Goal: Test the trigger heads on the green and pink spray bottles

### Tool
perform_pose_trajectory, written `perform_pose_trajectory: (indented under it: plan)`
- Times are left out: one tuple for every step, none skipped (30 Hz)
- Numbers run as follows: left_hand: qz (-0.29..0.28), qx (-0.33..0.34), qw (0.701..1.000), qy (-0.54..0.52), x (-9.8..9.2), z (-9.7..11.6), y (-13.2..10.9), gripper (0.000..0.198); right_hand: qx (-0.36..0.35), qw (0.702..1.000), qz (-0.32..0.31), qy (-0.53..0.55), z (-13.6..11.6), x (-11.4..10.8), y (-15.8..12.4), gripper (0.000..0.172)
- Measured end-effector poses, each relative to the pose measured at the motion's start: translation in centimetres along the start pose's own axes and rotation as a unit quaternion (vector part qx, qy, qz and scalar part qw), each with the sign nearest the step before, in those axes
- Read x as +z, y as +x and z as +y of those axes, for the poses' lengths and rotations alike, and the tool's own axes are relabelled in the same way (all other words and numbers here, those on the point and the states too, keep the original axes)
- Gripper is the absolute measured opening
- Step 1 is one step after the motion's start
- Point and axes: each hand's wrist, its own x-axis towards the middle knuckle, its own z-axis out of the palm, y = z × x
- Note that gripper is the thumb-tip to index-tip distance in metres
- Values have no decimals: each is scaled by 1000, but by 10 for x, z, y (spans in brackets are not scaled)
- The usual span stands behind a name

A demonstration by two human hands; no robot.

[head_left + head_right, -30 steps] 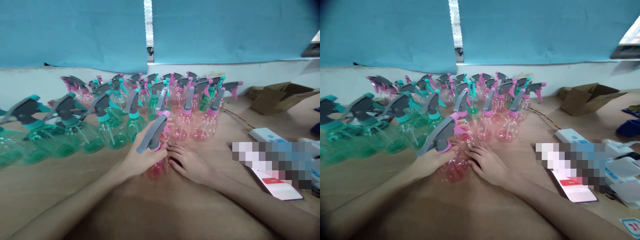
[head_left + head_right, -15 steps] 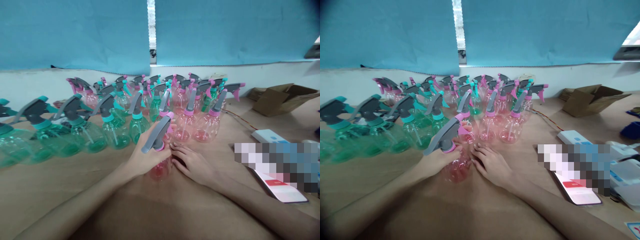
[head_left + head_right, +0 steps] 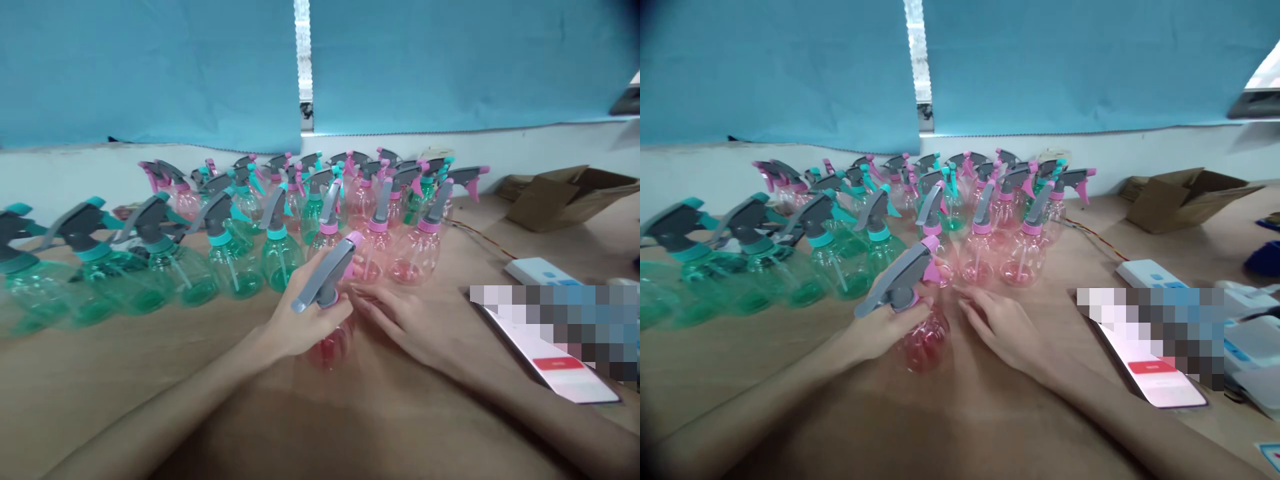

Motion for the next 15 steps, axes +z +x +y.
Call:
perform_pose_trajectory:
  plan:
    - [2,4,1000,-16,1,-1,0,25,11,1000,6,19,-3,-4,-2,34]
    - [0,3,1000,-29,2,-1,-1,29,20,999,14,41,-7,-8,-5,33]
    - [-3,-1,999,-42,3,-1,-1,32,29,997,20,64,-10,-11,-9,33]
    - [-6,-8,999,-52,5,-1,-2,35,34,996,25,84,-12,-13,-13,34]
    - [-10,-15,998,-61,6,-1,-2,39,36,995,25,94,-14,-14,-17,36]
    - [-15,-22,997,-69,8,-1,-3,43,37,994,21,97,-15,-14,-22,39]
    - [-17,-27,997,-77,9,-1,-3,47,35,995,14,93,-16,-14,-26,44]
    - [-17,-30,996,-86,11,0,-4,49,31,996,10,86,-18,-14,-30,51]
    - [-17,-32,995,-95,14,1,-4,51,26,996,9,80,-19,-13,-34,59]
    - [-14,-33,994,-103,17,2,-5,51,21,997,10,80,-21,-12,-37,67]
    - [-11,-32,994,-107,19,3,-6,51,17,996,10,86,-23,-11,-39,72]
    - [-7,-31,994,-107,23,5,-6,51,16,995,8,96,-26,-9,-41,75]
    - [-6,-28,994,-101,26,8,-7,52,18,994,9,108,-29,-8,-43,74]
    - [-9,-25,995,-94,29,11,-8,53,22,992,16,120,-33,-6,-44,71]
    - [-14,-22,995,-91,31,14,-9,55,22,991,25,127,-36,-5,-44,68]
